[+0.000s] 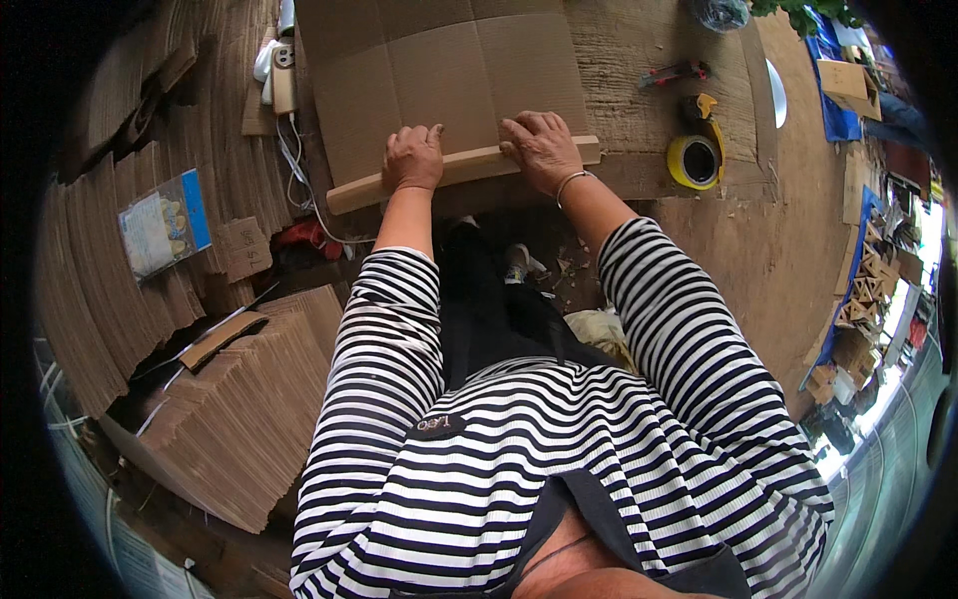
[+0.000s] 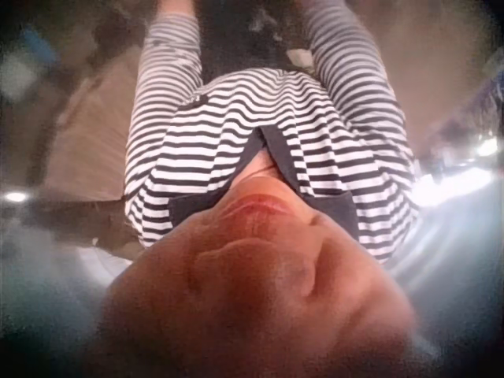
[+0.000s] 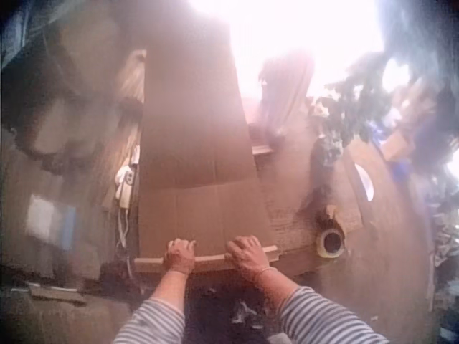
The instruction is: The person rolls a flat cardboard sheet around a cylindrical core to form a tube, then places a potted plant inside. They secure the tube with tape and add a cardboard end cap, taping it in place.
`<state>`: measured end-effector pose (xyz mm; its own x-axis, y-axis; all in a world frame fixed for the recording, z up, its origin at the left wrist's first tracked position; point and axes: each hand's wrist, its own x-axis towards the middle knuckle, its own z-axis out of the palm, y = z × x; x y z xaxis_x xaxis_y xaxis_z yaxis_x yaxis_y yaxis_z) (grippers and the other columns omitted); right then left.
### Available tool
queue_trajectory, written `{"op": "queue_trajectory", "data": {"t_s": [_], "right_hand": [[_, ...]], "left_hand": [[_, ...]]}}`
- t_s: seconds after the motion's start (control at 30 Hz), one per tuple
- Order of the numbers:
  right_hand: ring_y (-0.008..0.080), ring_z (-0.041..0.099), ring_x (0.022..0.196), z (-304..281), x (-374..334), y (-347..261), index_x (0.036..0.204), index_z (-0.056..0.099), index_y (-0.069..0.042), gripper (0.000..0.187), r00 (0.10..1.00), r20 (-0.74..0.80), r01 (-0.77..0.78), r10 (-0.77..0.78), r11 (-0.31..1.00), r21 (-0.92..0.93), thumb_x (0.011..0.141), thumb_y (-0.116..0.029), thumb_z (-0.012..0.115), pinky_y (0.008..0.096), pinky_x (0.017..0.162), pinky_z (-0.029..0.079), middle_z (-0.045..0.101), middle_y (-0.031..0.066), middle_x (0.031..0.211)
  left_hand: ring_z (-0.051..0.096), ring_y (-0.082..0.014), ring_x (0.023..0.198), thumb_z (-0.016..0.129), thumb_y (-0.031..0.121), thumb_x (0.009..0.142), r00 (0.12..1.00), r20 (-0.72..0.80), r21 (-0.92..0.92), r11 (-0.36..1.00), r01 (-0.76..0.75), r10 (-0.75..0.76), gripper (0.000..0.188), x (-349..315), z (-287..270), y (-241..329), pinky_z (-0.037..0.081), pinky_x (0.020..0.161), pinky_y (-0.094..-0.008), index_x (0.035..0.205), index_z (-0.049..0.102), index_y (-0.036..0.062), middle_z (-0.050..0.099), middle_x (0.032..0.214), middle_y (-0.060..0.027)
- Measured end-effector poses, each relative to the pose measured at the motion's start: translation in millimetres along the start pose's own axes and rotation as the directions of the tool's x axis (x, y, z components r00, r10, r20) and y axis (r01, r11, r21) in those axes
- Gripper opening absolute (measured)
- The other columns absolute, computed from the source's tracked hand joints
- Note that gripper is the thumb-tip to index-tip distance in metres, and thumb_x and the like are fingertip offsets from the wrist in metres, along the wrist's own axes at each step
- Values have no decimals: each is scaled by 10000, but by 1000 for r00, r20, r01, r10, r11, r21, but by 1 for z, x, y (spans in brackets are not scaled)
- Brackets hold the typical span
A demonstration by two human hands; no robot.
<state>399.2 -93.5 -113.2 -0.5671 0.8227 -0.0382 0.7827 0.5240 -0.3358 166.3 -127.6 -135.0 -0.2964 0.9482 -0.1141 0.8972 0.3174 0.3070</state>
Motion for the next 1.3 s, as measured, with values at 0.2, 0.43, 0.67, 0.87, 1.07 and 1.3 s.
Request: {"op": "queue_trajectory", "data": {"t_s": [0.2, 0.43, 0.67, 0.87, 1.07, 1.3], "right_hand": [[254, 555, 1189, -7, 46, -9, 1380, 517, -188, 394, 966, 152, -205, 210, 978, -47, 994, -249, 468, 431, 995, 381, 612, 82, 1211], [248, 562, 1196, -16, 68, -2, 1368, 512, -184, 422, 865, 374, -334, 335, 940, -69, 947, -215, 523, 442, 1019, 350, 620, 69, 1197], [271, 581, 1078, 8, 64, -19, 1206, 570, -169, 299, 954, -28, -298, 297, 954, -40, 936, -297, 579, 443, 948, 388, 627, 65, 1065], [286, 569, 1068, 8, 113, -18, 1167, 592, -156, 256, 928, -12, -372, 372, 928, -21, 948, -273, 532, 446, 945, 385, 618, 90, 1068], [369, 581, 1076, 1, 137, -7, 1042, 619, -105, 229, 908, -47, -415, 417, 908, 56, 971, -310, 544, 511, 876, 449, 634, 138, 1043], [281, 562, 1087, 5, 154, -1, 1082, 629, -148, 260, 927, -174, -331, 332, 943, 37, 951, -366, 572, 460, 963, 378, 618, 93, 1104]], "left_hand": [[571, -358, 1011, 503, 486, 1005, 997, -77, -46, 999, -27, 24, 431, 27, 6, -13, 487, 869, -518, 926, 667, 95, 613, 1000, -124], [568, -329, 885, 534, 396, 1000, 917, -324, 42, 972, -232, 233, 308, -12, 18, 17, 478, 803, -493, 860, 626, 137, 583, 918, -85], [622, -342, 974, 453, 486, 1019, 996, 55, -10, 997, -76, 76, 485, 45, -1, 27, 505, 830, -505, 868, 704, 99, 676, 1002, -112], [621, -357, 952, 461, 500, 1015, 991, -44, -24, 991, -130, 129, 516, 92, -5, 25, 510, 812, -500, 830, 700, 82, 669, 967, -138], [565, -338, 911, 612, 381, 957, 823, -455, -2, 923, -384, 341, 280, 40, 10, 13, 478, 783, -480, 854, 588, 122, 571, 958, -84], [624, -304, 925, 617, 403, 930, 969, -169, 0, 983, -185, 182, 302, 102, 0, 29, 516, 803, -470, 832, 643, 119, 653, 918, -74]]}}
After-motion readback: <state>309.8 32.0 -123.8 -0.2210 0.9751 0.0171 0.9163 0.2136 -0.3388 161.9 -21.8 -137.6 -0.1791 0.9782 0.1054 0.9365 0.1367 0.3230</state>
